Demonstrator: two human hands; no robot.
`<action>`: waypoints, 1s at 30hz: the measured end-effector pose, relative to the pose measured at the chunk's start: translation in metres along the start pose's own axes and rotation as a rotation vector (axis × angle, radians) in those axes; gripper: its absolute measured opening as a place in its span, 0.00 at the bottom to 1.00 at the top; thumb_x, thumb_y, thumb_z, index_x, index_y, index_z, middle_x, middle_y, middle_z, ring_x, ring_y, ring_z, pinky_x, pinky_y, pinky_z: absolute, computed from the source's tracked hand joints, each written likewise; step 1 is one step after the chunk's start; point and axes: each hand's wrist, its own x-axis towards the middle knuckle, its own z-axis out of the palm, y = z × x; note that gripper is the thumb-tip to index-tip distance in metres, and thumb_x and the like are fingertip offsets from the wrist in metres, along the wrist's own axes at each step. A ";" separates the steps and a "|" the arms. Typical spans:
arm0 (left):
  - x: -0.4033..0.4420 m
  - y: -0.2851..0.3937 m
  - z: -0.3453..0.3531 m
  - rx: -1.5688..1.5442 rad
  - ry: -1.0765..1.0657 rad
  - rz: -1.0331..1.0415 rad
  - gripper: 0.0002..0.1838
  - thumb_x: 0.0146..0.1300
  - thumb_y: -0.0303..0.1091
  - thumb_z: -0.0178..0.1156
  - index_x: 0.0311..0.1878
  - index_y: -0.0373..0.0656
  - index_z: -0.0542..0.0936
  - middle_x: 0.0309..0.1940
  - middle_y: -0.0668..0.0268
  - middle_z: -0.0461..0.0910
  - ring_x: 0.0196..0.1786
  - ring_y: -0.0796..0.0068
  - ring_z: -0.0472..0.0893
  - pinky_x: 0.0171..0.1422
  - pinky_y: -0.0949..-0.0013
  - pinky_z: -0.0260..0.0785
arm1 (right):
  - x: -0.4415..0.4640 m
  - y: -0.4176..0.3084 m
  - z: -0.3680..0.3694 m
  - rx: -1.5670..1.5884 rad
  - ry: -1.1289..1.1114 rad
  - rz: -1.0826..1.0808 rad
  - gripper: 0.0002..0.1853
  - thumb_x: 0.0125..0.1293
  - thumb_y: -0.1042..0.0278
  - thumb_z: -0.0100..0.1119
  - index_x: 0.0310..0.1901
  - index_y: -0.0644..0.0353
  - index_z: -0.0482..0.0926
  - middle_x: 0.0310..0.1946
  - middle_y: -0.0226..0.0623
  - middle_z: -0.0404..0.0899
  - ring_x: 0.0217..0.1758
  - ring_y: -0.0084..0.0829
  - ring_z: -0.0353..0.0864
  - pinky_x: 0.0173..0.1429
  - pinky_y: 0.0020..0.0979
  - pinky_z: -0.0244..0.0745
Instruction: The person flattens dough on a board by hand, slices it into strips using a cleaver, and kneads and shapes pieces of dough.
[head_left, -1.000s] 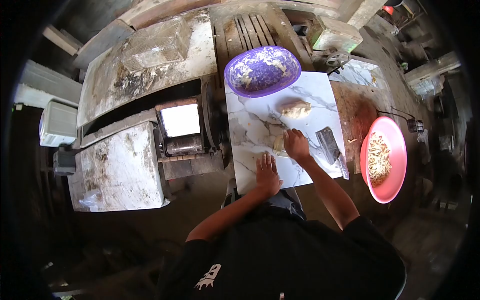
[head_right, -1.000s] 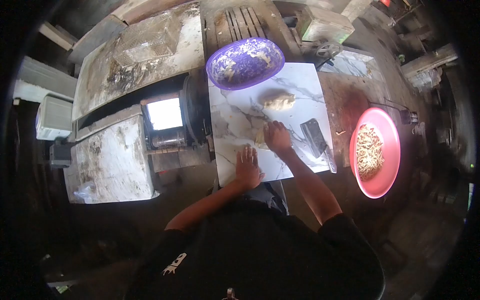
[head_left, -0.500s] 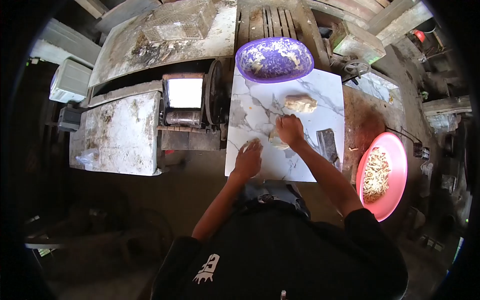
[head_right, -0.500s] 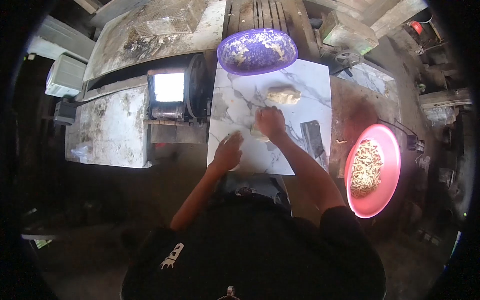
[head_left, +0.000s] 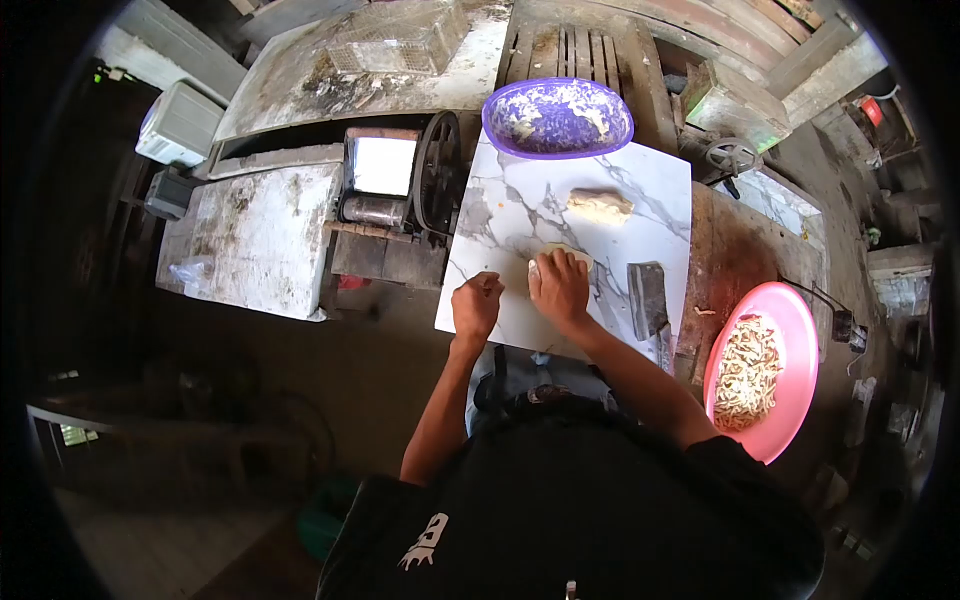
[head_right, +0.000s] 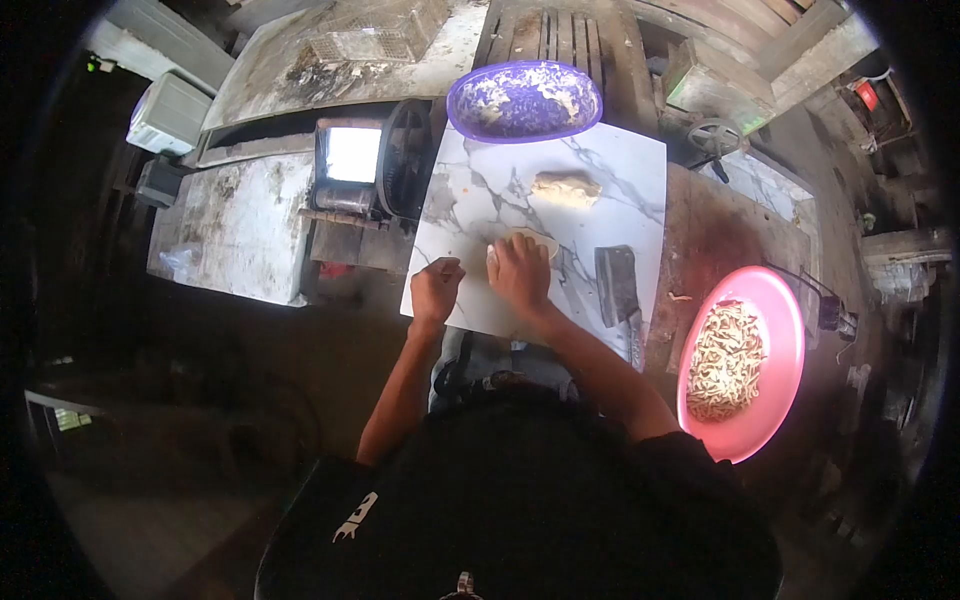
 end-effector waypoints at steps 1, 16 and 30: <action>-0.002 -0.001 0.002 0.018 0.050 -0.001 0.11 0.61 0.32 0.63 0.44 0.38 0.84 0.33 0.54 0.86 0.36 0.61 0.86 0.43 0.65 0.77 | -0.006 -0.001 -0.002 0.008 0.012 -0.023 0.08 0.64 0.60 0.58 0.34 0.54 0.78 0.33 0.38 0.73 0.39 0.40 0.74 0.46 0.43 0.65; -0.046 0.012 0.036 -0.039 0.177 -0.310 0.17 0.68 0.42 0.57 0.41 0.36 0.85 0.25 0.53 0.83 0.26 0.60 0.85 0.37 0.63 0.75 | -0.063 0.035 -0.032 0.082 -0.150 -0.283 0.31 0.52 0.38 0.66 0.48 0.57 0.78 0.45 0.43 0.75 0.51 0.43 0.74 0.58 0.49 0.63; -0.056 0.057 0.151 0.611 -0.011 0.274 0.47 0.63 0.60 0.54 0.72 0.30 0.56 0.73 0.46 0.56 0.77 0.52 0.52 0.80 0.54 0.42 | 0.046 0.086 -0.043 0.331 -0.279 0.063 0.25 0.59 0.48 0.63 0.48 0.61 0.78 0.45 0.50 0.80 0.48 0.53 0.79 0.52 0.45 0.74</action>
